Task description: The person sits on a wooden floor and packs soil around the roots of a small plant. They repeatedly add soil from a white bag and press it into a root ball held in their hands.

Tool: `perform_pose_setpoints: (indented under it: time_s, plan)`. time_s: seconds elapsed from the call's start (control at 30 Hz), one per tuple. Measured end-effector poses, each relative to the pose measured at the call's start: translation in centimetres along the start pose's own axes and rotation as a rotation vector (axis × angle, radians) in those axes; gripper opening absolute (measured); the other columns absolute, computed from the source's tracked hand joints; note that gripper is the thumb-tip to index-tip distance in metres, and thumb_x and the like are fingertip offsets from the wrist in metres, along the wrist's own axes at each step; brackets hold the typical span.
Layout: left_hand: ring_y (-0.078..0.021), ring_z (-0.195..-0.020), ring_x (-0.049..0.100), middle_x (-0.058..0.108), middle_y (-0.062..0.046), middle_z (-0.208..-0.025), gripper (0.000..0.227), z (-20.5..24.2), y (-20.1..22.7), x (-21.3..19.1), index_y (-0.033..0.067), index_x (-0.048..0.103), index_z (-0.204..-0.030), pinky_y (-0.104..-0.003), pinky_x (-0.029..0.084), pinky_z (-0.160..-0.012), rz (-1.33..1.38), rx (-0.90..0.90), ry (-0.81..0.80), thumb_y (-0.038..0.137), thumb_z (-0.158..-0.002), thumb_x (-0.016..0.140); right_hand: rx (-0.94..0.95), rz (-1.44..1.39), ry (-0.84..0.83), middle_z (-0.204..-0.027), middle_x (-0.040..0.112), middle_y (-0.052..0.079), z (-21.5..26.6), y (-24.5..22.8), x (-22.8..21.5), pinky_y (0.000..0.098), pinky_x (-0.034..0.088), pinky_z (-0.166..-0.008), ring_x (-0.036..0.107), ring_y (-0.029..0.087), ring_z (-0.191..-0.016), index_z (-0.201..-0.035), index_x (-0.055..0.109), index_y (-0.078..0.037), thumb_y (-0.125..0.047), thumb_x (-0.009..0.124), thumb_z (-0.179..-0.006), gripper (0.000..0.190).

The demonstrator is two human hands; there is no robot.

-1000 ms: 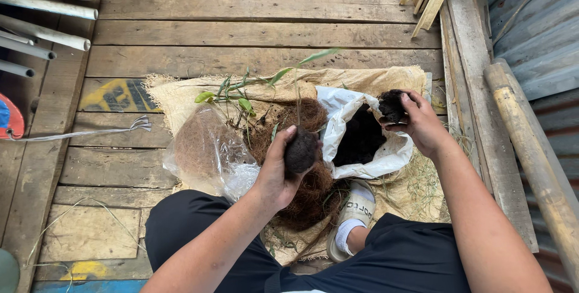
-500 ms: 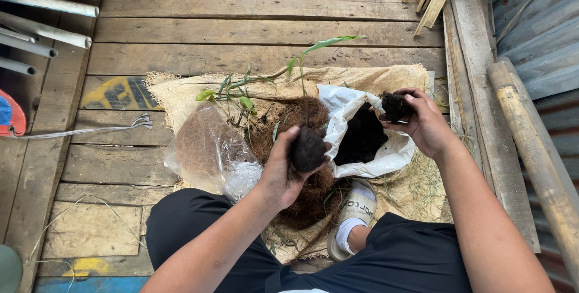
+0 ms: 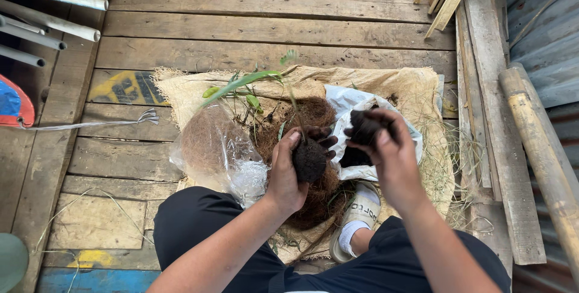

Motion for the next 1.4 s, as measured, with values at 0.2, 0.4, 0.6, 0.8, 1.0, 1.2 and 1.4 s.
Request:
perform_pose_setpoints:
  time_s: [0.2, 0.4, 0.6, 0.8, 1.0, 1.2, 1.4]
  plan:
    - [-0.0211, -0.100, 0.070, 0.071, -0.014, -0.116, 0.049, 0.6, -0.1, 0.7, 0.0002, 0.062, -0.131, -0.037, 0.058, -0.086, 0.019, -0.012, -0.047, 0.034, -0.101, 0.043, -0.267, 0.389, 0.037, -0.126, 0.057, 0.018, 4.2, -1.9, 4.2, 0.0380, 0.057, -0.095, 0.062, 0.029, -0.112, -0.137, 0.050, -0.004, -0.036, 0.047, -0.104, 0.046]
    - [-0.0234, -0.113, 0.068, 0.068, -0.017, -0.123, 0.051, 1.4, 0.0, 2.0, -0.0046, 0.058, -0.133, -0.039, 0.056, -0.102, 0.081, -0.042, -0.156, 0.025, -0.095, 0.042, -0.507, 0.498, -0.015, -0.139, 0.054, 0.027, 5.7, -3.4, 7.1, 0.0478, 0.050, -0.113, 0.059, 0.038, -0.134, -0.138, 0.048, 0.000, -0.034, 0.050, -0.105, 0.047]
    - [-0.0249, -0.112, 0.068, 0.068, -0.019, -0.123, 0.053, 2.0, 0.1, 2.3, -0.0060, 0.057, -0.134, -0.039, 0.056, -0.102, 0.079, -0.075, -0.171, 0.025, -0.093, 0.043, -0.584, 0.494, -0.018, -0.138, 0.058, 0.025, 6.7, -3.2, 7.4, 0.0484, 0.050, -0.117, 0.062, 0.039, -0.134, -0.133, 0.052, -0.003, -0.038, 0.046, -0.107, 0.044]
    - [-0.0248, -0.111, 0.067, 0.068, -0.020, -0.123, 0.055, 2.6, 0.3, 2.8, -0.0085, 0.059, -0.133, -0.039, 0.056, -0.101, 0.087, -0.102, -0.210, 0.023, -0.092, 0.041, -0.650, 0.418, 0.033, -0.142, 0.059, 0.026, 7.7, -1.8, 7.3, 0.0488, 0.048, -0.117, 0.061, 0.039, -0.136, -0.132, 0.055, -0.005, -0.053, 0.032, -0.113, 0.056]
    - [-0.0246, -0.108, 0.068, 0.070, -0.021, -0.119, 0.057, 2.8, 0.3, 2.6, -0.0120, 0.062, -0.129, -0.037, 0.056, -0.098, -0.046, -0.028, -0.215, 0.023, -0.091, 0.039, -0.693, 0.456, 0.117, -0.141, 0.059, 0.025, 8.5, -0.3, 7.8, 0.0508, 0.048, -0.118, 0.061, 0.041, -0.136, -0.128, 0.053, -0.006, -0.042, 0.033, -0.116, 0.042]
    - [-0.0252, -0.105, 0.066, 0.069, -0.021, -0.117, 0.055, 2.1, -0.4, 1.4, -0.0105, 0.062, -0.131, -0.038, 0.054, -0.097, -0.077, -0.046, -0.131, 0.022, -0.093, 0.039, -0.651, 0.486, 0.110, -0.143, 0.056, 0.028, 8.5, 1.2, 8.0, 0.0539, 0.045, -0.119, 0.058, 0.046, -0.137, -0.132, 0.051, -0.003, -0.034, 0.029, -0.116, 0.041]
    - [-0.0237, -0.115, 0.065, 0.067, -0.021, -0.126, 0.056, 2.5, -0.8, 1.5, -0.0086, 0.058, -0.134, -0.037, 0.051, -0.105, -0.057, -0.003, -0.091, 0.021, -0.090, 0.038, -0.687, 0.538, 0.139, -0.150, 0.051, 0.029, 8.5, 2.0, 7.9, 0.0558, 0.040, -0.124, 0.052, 0.048, -0.144, -0.144, 0.043, 0.001, -0.039, 0.028, -0.116, 0.052]
Point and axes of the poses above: each hand's wrist, its own z-axis away from the middle knuckle, its own x-axis out of the palm, y = z × x, the point moved 9 cm from there along -z, towards the middle knuckle
